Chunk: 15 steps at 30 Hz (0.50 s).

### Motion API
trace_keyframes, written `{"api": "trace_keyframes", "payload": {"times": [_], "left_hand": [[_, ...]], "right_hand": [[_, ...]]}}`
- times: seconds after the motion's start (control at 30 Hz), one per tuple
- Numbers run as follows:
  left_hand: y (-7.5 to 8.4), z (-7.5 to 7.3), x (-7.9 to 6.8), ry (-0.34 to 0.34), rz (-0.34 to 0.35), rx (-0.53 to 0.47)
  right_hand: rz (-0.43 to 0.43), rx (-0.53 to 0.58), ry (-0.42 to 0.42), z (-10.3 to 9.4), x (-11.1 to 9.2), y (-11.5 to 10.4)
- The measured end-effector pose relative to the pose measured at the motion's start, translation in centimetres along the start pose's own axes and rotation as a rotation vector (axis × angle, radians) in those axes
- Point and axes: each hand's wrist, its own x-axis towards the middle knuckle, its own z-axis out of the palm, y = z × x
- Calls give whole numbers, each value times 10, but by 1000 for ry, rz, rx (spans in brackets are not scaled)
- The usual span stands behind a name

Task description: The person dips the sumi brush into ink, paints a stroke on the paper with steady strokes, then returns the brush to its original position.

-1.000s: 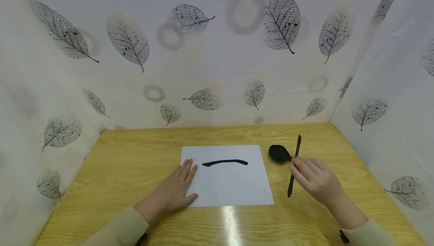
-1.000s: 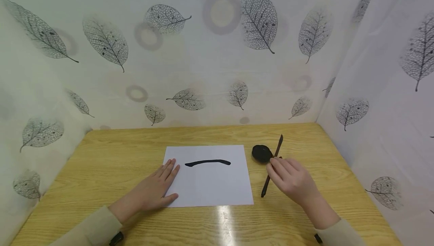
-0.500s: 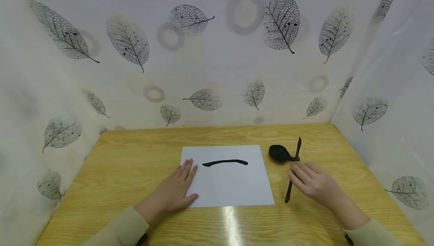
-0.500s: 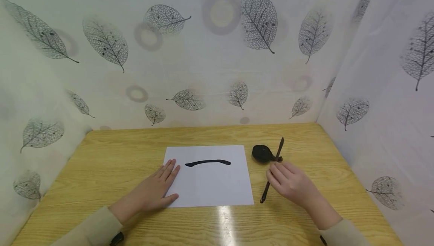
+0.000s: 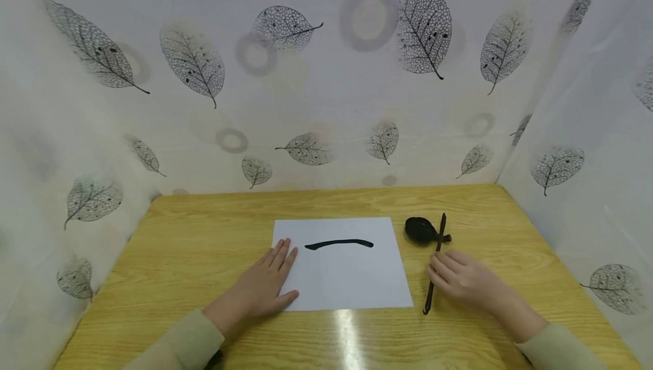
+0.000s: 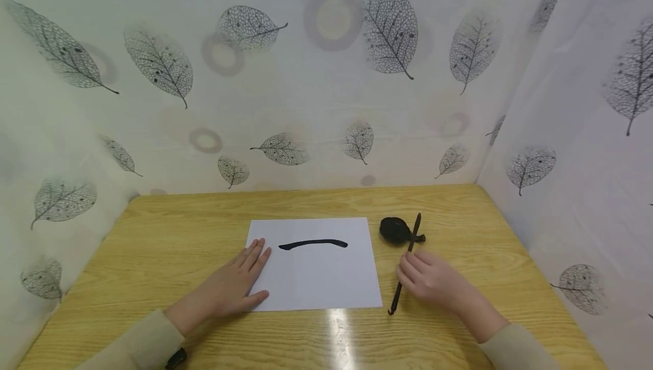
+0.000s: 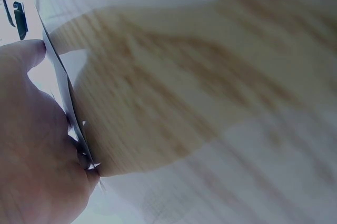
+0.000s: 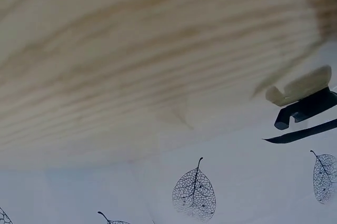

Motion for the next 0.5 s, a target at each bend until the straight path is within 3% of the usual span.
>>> {"api": "trace_keyframes", "payload": {"times": [0.5], "left_hand": [[0,-1,0,-9,-2,2]], "right_hand": [[-31,37,-54,4,-1,-6]]}}
